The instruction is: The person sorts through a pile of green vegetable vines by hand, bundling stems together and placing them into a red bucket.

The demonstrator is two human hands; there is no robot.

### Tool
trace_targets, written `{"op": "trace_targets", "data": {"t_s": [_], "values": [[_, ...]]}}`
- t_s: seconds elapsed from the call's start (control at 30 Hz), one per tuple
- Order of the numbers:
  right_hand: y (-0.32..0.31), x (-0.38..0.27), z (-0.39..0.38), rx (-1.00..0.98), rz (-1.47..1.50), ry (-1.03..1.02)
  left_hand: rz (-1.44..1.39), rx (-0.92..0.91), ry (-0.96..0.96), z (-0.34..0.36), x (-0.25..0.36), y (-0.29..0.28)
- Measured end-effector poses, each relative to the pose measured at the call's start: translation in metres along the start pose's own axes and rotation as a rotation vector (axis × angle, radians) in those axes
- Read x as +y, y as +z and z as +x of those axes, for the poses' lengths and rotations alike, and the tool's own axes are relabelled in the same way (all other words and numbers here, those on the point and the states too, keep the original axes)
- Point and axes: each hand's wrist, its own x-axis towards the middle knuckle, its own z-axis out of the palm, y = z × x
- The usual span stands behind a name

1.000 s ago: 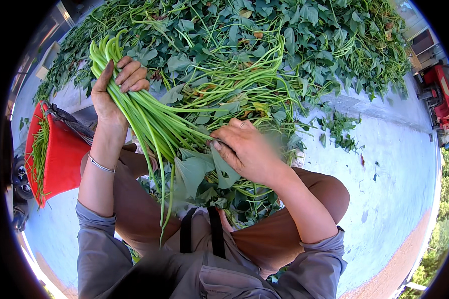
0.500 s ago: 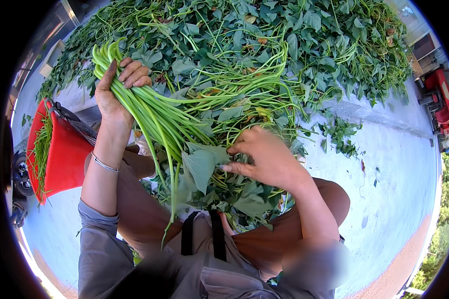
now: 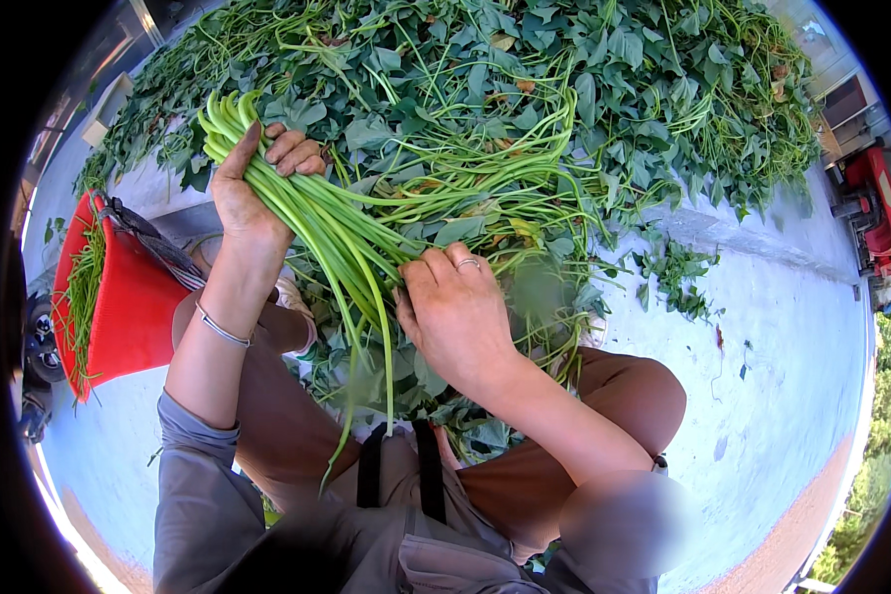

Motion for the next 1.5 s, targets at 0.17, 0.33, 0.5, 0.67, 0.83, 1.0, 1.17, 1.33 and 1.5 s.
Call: {"op": "trace_targets", "data": {"t_s": [0.17, 0.33, 0.5, 0.67, 0.83, 1.0, 1.17, 1.33, 1.5], "values": [[0.004, 0.001, -0.006, -0.056, 0.242, 0.167, -0.007, 0.011, 0.008, -0.004, -0.004, 0.006], [-0.016, 0.004, 0.004, 0.288, 0.538, 0.430, -0.092, 0.002, -0.056, -0.010, -0.015, 0.015], [-0.034, 0.006, 0.004, 0.553, 0.710, 0.404, -0.106, -0.116, -0.048, -0.014, -0.013, 0.045], [-0.099, 0.068, -0.007, -0.029, 0.616, 0.146, -0.240, -0.181, 0.049, 0.009, 0.045, 0.042], [-0.062, 0.051, -0.002, -0.025, 0.503, 0.064, -0.223, -0.239, 0.088, 0.019, 0.058, 0.055], [-0.041, 0.030, 0.006, 0.106, 0.646, 0.074, -0.305, -0.280, 0.015, 0.020, 0.053, 0.064], [-0.027, 0.000, 0.024, 0.231, 0.471, 0.063, -0.381, -0.345, 0.000, 0.018, 0.039, 0.065], [-0.011, -0.009, 0.033, 0.259, 0.321, 0.095, -0.403, -0.398, 0.027, 0.017, 0.028, 0.066], [0.006, -0.015, 0.032, 0.147, 0.894, 0.239, -0.355, -0.368, 0.094, 0.021, 0.028, 0.066]]}}
